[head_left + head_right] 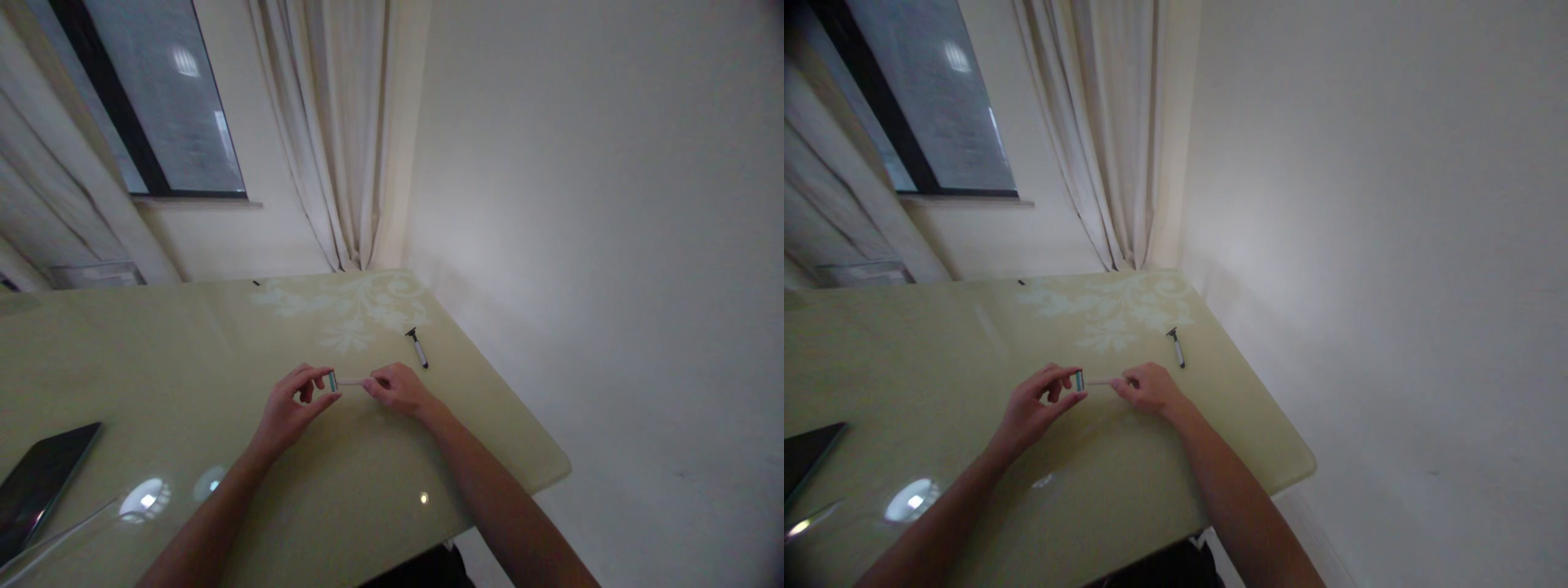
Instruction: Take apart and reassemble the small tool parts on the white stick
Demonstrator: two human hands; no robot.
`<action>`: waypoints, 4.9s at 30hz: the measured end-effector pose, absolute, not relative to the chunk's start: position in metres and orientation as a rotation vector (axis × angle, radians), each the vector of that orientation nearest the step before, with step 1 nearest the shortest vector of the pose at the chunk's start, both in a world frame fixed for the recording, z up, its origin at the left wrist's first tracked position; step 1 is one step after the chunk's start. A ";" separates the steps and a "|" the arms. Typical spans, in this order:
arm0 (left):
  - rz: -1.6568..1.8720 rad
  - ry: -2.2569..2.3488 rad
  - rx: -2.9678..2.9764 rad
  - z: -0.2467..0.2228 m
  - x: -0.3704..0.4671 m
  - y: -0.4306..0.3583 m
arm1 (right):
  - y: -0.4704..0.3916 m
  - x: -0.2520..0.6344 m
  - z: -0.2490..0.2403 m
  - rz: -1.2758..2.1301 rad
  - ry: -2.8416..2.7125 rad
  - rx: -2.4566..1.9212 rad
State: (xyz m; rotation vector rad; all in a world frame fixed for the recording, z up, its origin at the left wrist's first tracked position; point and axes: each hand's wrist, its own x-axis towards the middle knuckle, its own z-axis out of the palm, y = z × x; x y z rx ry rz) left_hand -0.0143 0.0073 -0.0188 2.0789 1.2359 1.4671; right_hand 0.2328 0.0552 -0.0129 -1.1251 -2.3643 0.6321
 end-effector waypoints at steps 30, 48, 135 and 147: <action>1.401 1.207 2.126 -0.016 -0.007 0.002 | 0.054 0.232 -0.011 0.656 -2.330 -1.163; 1.400 1.216 2.101 -0.019 -0.010 0.003 | 0.055 0.233 -0.011 0.523 -2.305 -1.222; 1.514 1.297 2.067 -0.013 -0.010 0.002 | 0.050 0.228 -0.008 0.610 -2.319 -1.139; 1.523 1.320 2.077 -0.015 -0.012 0.003 | 0.050 0.229 -0.012 0.548 -2.336 -1.184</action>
